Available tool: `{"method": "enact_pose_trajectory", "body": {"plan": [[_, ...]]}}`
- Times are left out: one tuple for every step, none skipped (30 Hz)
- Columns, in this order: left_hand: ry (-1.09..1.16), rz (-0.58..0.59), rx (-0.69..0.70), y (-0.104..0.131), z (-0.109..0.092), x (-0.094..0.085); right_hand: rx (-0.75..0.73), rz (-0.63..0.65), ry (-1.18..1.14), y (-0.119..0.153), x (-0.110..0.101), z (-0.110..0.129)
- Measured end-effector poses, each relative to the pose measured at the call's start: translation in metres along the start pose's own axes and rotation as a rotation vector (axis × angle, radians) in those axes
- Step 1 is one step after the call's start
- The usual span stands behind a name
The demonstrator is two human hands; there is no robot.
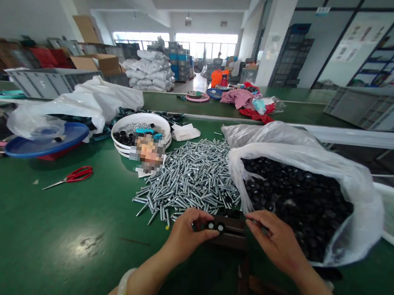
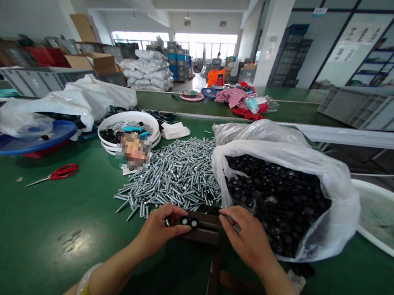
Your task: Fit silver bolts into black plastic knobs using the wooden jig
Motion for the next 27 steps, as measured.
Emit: {"method": "enact_pose_trajectory", "body": {"plan": [[0.004, 0.005, -0.003, 0.000, 0.001, 0.001, 0.027, 0.000, 0.028, -0.002, -0.001, -0.007], [0.013, 0.010, -0.006, 0.000, 0.002, 0.001, 0.045, 0.011, 0.059, -0.005, -0.001, -0.013], [0.033, 0.014, -0.007, 0.000, 0.004, 0.000, 0.050, 0.035, 0.089, -0.009, 0.000, -0.018], [0.063, 0.015, -0.011, -0.001, 0.006, -0.001, 0.041, 0.073, 0.118, -0.013, 0.003, -0.021], [0.104, 0.011, -0.016, -0.002, 0.010, -0.002, 0.022, 0.120, 0.146, -0.018, 0.008, -0.024], [0.153, 0.003, -0.026, -0.003, 0.014, -0.003, 0.002, 0.170, 0.178, -0.022, 0.014, -0.025], [0.203, -0.008, -0.041, -0.004, 0.019, -0.003, -0.016, 0.218, 0.216, -0.027, 0.020, -0.026], [0.250, -0.021, -0.058, -0.006, 0.025, -0.003, -0.032, 0.266, 0.261, -0.031, 0.027, -0.027], [0.288, -0.034, -0.074, -0.007, 0.030, -0.003, -0.045, 0.312, 0.308, -0.034, 0.034, -0.028], [0.317, -0.044, -0.086, -0.009, 0.035, -0.003, -0.055, 0.352, 0.348, -0.037, 0.040, -0.029], [0.334, -0.051, -0.095, -0.010, 0.039, -0.003, -0.063, 0.385, 0.378, -0.039, 0.044, -0.030], [0.342, -0.057, -0.100, -0.012, 0.041, -0.003, -0.069, 0.409, 0.399, -0.041, 0.047, -0.031], [0.344, -0.055, -0.105, -0.014, 0.043, -0.002, -0.072, 0.417, 0.404, -0.042, 0.049, -0.031], [0.344, -0.048, -0.107, -0.017, 0.043, -0.002, -0.072, 0.403, 0.389, -0.043, 0.047, -0.031], [0.346, -0.032, -0.108, -0.020, 0.042, -0.002, -0.073, 0.367, 0.356, -0.045, 0.044, -0.030], [0.355, -0.003, -0.108, -0.023, 0.040, -0.001, -0.078, 0.323, 0.303, -0.047, 0.039, -0.026], [0.377, 0.036, -0.105, -0.025, 0.037, 0.001, -0.090, 0.274, 0.228, -0.050, 0.034, -0.021], [0.411, 0.081, -0.097, -0.028, 0.033, 0.003, -0.116, 0.230, 0.139, -0.054, 0.029, -0.012], [0.452, 0.131, -0.088, -0.029, 0.029, 0.005, -0.154, 0.202, 0.051, -0.057, 0.025, -0.001], [0.497, 0.178, -0.083, -0.030, 0.025, 0.007, -0.200, 0.195, -0.019, -0.061, 0.024, 0.011], [0.537, 0.216, -0.079, -0.030, 0.023, 0.009, -0.251, 0.197, -0.067, -0.065, 0.025, 0.024], [0.570, 0.237, -0.074, -0.029, 0.021, 0.009, -0.293, 0.202, -0.089, -0.068, 0.026, 0.036], [0.591, 0.239, -0.065, -0.028, 0.021, 0.008, -0.326, 0.207, -0.089, -0.072, 0.029, 0.046], [0.601, 0.228, -0.058, -0.026, 0.022, 0.006, -0.352, 0.216, -0.079, -0.076, 0.033, 0.055], [0.605, 0.209, -0.051, -0.025, 0.024, 0.003, -0.375, 0.230, -0.072, -0.079, 0.037, 0.061], [0.608, 0.188, -0.049, -0.023, 0.027, 0.000, -0.399, 0.247, -0.072, -0.081, 0.041, 0.065], [0.613, 0.177, -0.054, -0.021, 0.031, -0.002, -0.425, 0.273, -0.080, -0.084, 0.045, 0.068]]}}
Point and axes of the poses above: each hand's wrist, its own y-axis away from the middle knuckle, its own x-axis out of the palm, z = x × y, the point moved 6 cm from there along -y, towards the middle knuckle, and after that the axes turned 3 degrees about z, right-handed, at the moved point
